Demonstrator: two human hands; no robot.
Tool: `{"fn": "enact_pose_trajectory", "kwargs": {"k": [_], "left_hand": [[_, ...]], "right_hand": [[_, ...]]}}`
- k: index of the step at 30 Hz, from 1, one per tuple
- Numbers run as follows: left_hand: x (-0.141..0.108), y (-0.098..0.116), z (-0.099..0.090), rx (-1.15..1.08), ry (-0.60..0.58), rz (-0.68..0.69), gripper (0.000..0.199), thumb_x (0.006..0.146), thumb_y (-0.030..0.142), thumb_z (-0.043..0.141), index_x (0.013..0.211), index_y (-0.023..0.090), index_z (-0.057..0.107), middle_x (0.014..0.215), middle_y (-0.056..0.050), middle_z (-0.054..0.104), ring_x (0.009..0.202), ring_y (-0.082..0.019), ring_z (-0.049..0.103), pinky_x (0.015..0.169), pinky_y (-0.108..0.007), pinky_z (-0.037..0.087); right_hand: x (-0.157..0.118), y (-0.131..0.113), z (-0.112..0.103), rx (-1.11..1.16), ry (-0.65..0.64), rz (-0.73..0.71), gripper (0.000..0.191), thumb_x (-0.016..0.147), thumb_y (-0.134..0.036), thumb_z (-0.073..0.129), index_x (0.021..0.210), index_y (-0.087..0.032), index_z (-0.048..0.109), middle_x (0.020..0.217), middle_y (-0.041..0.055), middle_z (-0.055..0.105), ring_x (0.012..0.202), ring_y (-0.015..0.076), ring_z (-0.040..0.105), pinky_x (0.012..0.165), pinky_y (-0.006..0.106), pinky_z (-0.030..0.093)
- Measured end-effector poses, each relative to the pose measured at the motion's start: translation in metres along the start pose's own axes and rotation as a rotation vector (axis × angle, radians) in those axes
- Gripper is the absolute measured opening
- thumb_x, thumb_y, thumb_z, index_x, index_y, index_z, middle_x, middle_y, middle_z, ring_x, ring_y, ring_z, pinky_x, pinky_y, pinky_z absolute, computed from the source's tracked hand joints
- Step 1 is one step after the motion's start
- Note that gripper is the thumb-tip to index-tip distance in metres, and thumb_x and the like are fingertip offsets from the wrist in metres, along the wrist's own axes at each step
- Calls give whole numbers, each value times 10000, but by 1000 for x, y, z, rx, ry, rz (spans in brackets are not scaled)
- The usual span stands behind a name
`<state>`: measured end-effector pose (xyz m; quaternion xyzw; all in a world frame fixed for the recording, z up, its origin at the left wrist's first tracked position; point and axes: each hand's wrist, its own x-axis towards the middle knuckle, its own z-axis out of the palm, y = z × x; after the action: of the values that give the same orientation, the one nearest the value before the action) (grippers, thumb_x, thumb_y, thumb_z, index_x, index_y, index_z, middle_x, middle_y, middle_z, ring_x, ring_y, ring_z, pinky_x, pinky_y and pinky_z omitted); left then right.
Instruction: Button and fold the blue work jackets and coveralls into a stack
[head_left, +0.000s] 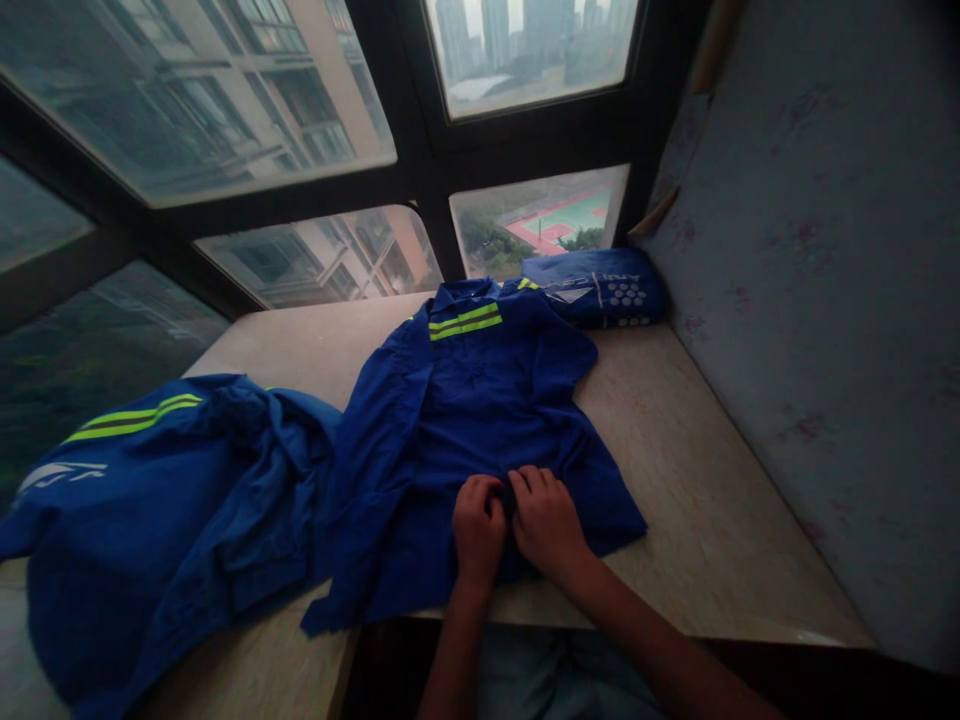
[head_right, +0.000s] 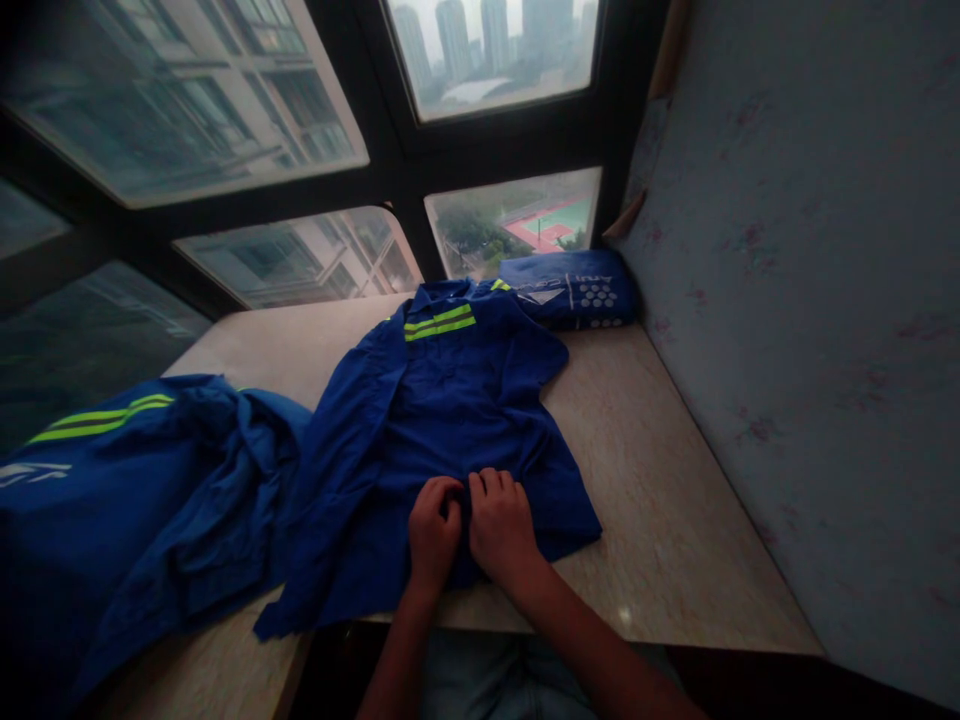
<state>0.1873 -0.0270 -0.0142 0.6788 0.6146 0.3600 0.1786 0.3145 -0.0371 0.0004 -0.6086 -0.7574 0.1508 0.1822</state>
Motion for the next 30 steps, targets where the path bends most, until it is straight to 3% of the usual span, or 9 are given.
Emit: {"fn": "enact_pose_trajectory", "kwargs": {"k": [3,7,13,18,20,25,30], "left_hand": [[-3,-4,4,-1,35,5,195,842,80,463,889,191,617,911,-53,651,887,-195,624,816,-346,521],[-4,-1,5,28,15,-3,129,872,164,545,970,188,624,1070,-84,621,942,-202,630,820,-352,542],[-5,-3,10,98,-33,64,185,877,176,581,1049,194,645,1117,-86,644,1035,-227,633,904,-388,531],[-4,-5,9,74,-80,41,222,922,135,497,1025,200,683,960,-47,682,878,-179,654,800,-317,528],[-3,-5,8,60,-77,15,218,924,144,502,1016,200,692,943,-42,681,851,-172,652,777,-305,522],[-4,-6,8,49,-88,24,244,924,138,494,1033,206,701,963,-46,682,879,-174,651,803,-304,518],[-3,-5,7,50,-114,37,255,903,95,498,1020,197,699,968,-43,678,896,-175,645,820,-304,512]], "right_hand": [[5,14,3,49,17,11,345,843,-81,510,1137,-180,660,1061,134,657,981,272,558,820,373,462],[14,34,4,232,10,0,224,906,-148,502,981,-217,702,944,66,687,919,223,604,804,323,468],[20,46,6,471,20,-9,180,920,-165,485,930,-201,661,929,39,677,908,174,630,837,291,468],[13,42,5,409,-11,-42,115,893,-226,587,979,-207,662,887,37,672,843,185,627,761,294,481],[9,40,6,352,-12,-51,173,860,-238,649,1029,-210,667,865,39,676,805,195,624,725,298,487],[4,39,14,230,70,-114,229,922,-169,527,1089,-209,678,966,75,704,923,219,631,834,335,499],[10,37,15,117,55,-104,262,956,-199,494,1139,-209,681,964,74,707,915,216,629,802,315,494]]}}
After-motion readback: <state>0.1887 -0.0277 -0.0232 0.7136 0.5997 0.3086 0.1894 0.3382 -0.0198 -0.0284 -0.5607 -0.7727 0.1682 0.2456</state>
